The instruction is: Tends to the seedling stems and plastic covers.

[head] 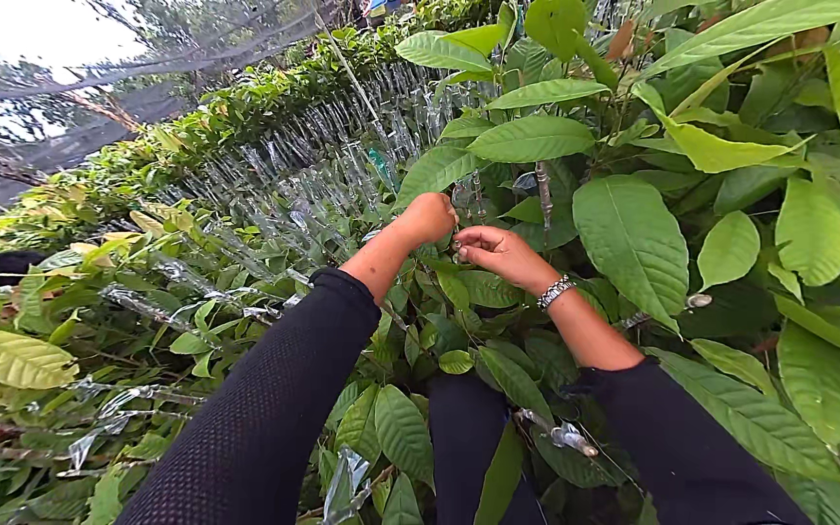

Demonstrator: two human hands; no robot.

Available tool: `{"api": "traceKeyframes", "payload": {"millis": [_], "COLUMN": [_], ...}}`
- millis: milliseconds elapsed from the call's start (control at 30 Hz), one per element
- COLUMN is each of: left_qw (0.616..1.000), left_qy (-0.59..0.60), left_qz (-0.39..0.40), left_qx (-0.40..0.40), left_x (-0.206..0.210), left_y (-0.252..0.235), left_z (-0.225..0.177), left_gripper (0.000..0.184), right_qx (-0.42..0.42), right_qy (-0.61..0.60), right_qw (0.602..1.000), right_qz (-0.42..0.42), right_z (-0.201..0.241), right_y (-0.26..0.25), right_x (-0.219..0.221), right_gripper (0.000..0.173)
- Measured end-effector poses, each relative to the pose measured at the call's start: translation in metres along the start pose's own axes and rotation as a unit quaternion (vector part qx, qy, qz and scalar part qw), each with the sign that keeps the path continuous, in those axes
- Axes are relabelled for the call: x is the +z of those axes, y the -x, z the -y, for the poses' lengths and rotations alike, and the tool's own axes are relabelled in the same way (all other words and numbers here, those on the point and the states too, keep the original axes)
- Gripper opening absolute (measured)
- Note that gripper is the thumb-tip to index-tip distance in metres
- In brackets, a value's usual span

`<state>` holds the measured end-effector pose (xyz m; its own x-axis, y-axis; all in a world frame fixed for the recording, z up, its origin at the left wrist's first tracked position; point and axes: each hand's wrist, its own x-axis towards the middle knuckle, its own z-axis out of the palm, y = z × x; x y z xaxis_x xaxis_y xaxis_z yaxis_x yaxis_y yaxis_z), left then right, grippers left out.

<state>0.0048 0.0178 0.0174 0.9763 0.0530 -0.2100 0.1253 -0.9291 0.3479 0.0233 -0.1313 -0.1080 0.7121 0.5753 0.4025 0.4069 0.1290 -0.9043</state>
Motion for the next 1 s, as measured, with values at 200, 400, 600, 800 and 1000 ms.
{"api": "traceKeyframes", "payload": {"millis": [200, 400, 600, 800, 1000], "left_qw": [0.988, 0.962, 0.975, 0.99, 0.99], "left_qy": [0.141, 0.252, 0.19, 0.101, 0.004], "left_qz": [-0.061, -0.099, -0.114, -0.091, -0.106], "left_qx": [-0.014, -0.016, 0.011, 0.037, 0.093], "left_x": [0.014, 0.025, 0.016, 0.011, 0.003], "left_y": [0.004, 0.015, 0.01, 0.014, 0.021], "left_z": [0.009, 0.005, 0.015, 0.012, 0.003], "left_gripper": [0.019, 0.017, 0.014, 0.013, 0.016], "right_qx": [0.031, -0.006, -0.061, 0.032, 0.021], "right_qy": [0.021, 0.026, 0.08, -0.024, -0.017], "right_qw": [0.994, 0.983, 0.981, 0.982, 0.99], "right_qz": [-0.102, -0.183, -0.168, -0.186, -0.141], "right_z": [0.004, -0.002, -0.01, 0.002, 0.001], "right_y": [-0.005, -0.008, -0.012, -0.016, -0.017], "right_x": [0.009, 0.03, 0.043, 0.031, 0.019], "right_gripper": [0.016, 0.016, 0.03, 0.032, 0.019]}}
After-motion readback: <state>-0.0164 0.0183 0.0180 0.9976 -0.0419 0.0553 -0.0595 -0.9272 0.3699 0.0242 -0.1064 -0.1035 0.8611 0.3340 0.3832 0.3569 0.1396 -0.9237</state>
